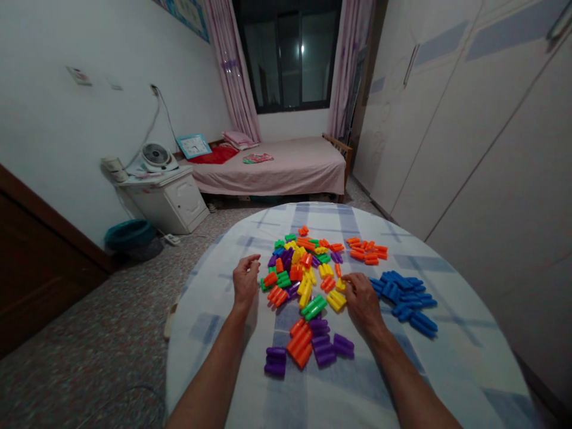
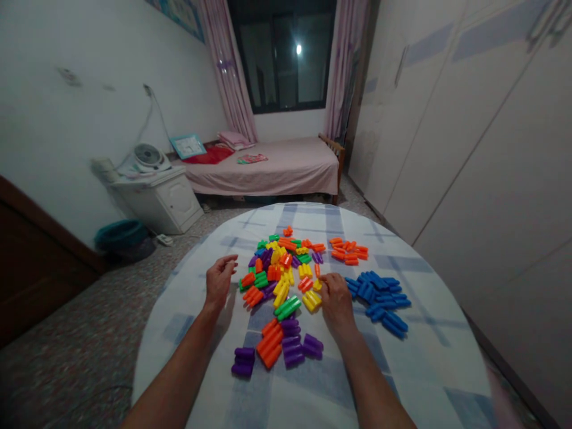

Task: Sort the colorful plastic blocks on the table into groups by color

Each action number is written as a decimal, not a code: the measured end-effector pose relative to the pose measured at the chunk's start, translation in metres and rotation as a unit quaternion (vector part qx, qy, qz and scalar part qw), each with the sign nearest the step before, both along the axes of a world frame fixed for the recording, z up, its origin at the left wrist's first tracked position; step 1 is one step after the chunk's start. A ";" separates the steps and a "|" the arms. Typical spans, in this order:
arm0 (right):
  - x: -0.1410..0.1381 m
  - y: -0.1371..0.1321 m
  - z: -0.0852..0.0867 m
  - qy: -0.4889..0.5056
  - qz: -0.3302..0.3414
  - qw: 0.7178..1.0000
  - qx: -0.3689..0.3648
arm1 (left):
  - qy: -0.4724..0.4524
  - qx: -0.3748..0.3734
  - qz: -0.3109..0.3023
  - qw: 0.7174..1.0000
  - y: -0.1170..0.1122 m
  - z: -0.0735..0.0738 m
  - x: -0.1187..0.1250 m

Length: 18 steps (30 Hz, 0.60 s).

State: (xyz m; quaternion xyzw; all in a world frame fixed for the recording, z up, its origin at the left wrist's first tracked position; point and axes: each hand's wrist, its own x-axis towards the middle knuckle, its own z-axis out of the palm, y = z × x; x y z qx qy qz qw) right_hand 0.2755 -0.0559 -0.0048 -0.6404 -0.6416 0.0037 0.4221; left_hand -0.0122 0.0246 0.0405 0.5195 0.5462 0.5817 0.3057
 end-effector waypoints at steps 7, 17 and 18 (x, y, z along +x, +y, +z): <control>0.002 0.000 -0.002 0.013 0.008 1.000 -0.022 | 0.105 -0.053 -0.080 0.990 0.005 0.021 -0.014; 0.004 0.000 0.000 -0.036 0.007 0.999 -0.022 | 0.442 -0.098 -0.172 0.875 0.044 0.006 0.015; 0.005 -0.001 0.000 -0.046 0.010 0.999 -0.016 | 0.443 -0.107 -0.177 0.872 0.048 0.004 0.015</control>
